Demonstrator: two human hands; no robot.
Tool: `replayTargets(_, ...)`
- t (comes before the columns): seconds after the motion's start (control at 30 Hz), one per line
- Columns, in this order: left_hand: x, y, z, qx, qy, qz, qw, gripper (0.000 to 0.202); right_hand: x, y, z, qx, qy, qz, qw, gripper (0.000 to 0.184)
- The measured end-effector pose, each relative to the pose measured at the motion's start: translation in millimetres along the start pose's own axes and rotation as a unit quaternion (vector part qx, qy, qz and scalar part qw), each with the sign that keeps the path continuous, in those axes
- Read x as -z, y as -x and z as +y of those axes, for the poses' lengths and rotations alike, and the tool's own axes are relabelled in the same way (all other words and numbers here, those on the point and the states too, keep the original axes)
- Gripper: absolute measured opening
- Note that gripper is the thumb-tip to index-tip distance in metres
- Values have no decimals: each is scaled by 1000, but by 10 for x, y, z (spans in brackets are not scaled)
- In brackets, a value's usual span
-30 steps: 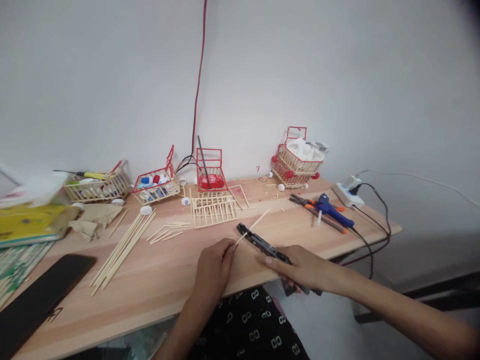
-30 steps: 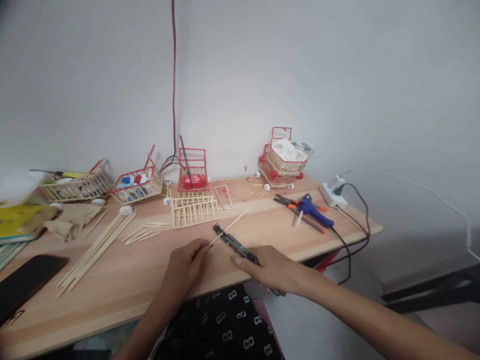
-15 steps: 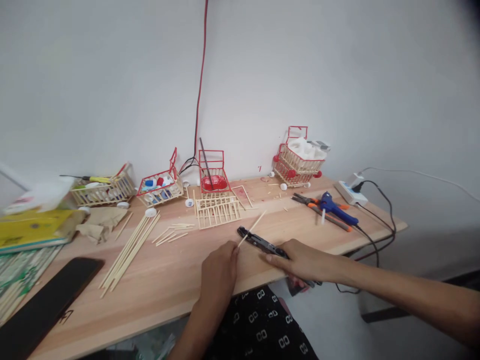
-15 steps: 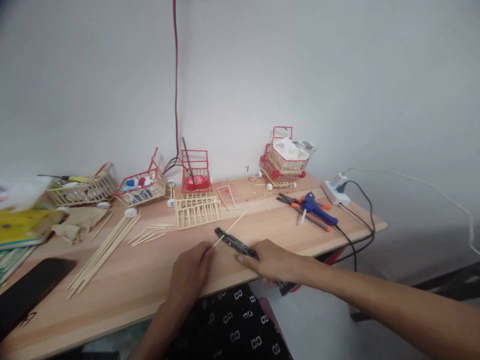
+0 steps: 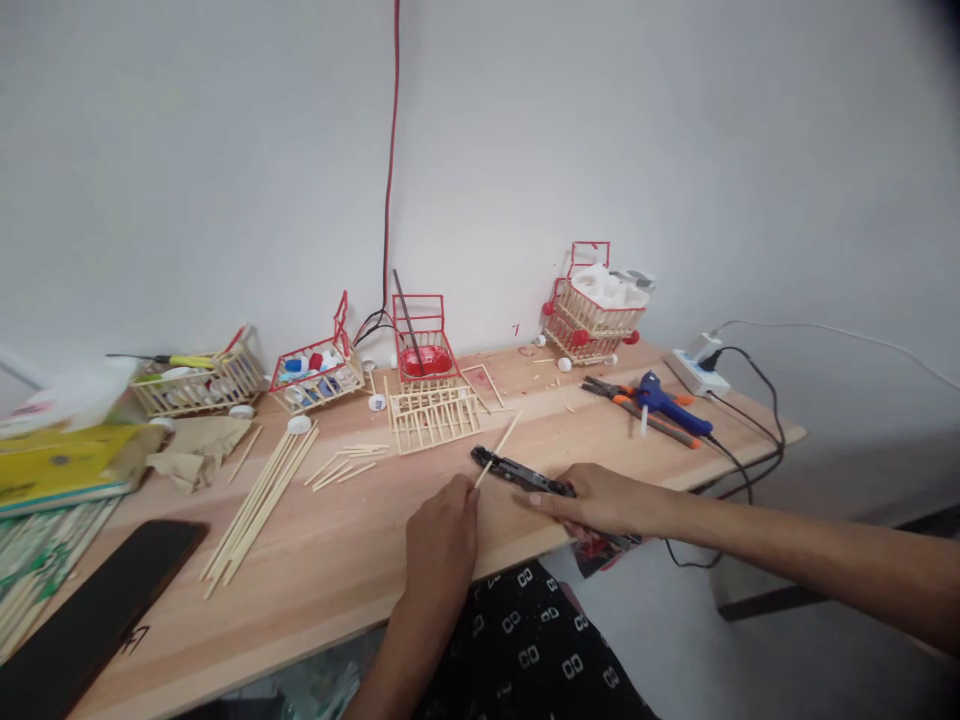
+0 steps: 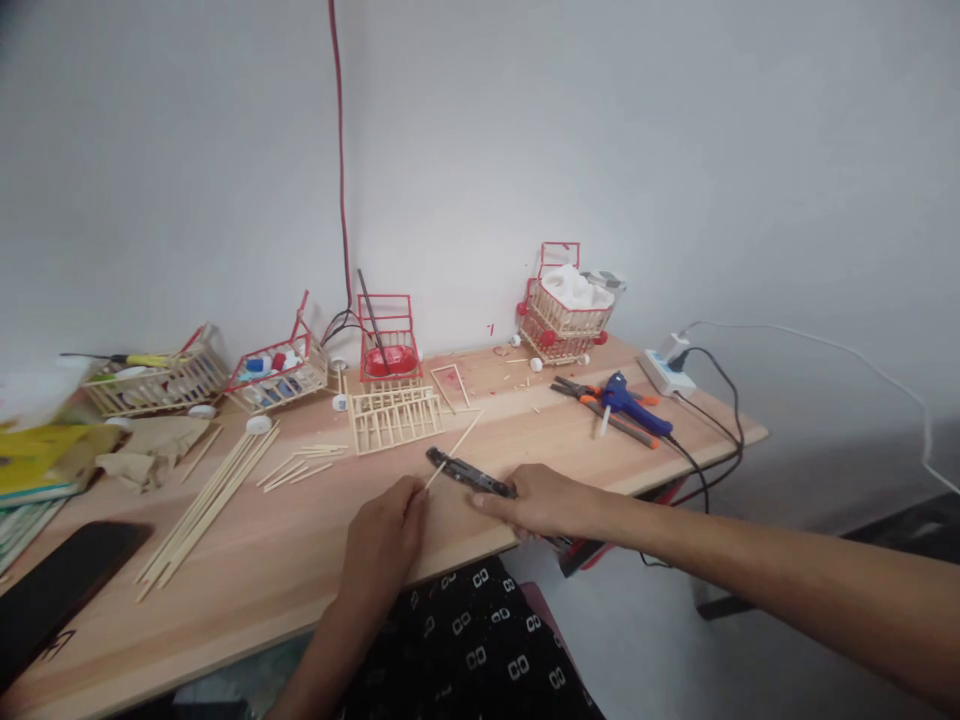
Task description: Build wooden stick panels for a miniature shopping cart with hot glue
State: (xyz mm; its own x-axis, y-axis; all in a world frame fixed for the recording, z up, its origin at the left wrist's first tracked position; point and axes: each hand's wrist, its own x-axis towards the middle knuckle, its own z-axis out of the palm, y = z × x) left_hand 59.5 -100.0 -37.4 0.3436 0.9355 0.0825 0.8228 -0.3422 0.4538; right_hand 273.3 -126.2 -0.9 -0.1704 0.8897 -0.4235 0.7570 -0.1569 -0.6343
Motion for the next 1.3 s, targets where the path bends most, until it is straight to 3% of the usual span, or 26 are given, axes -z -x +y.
replayTargets(0.47, -55, -12, 20, -9, -77, -31, 996, 26, 1, 88, -105, -35, -14, -30, 999, 59)
replayTargets(1.3, -40, -28, 53, -6, -97, -39, 995, 23, -26, 42, -71, -59, -19, -17, 998, 49)
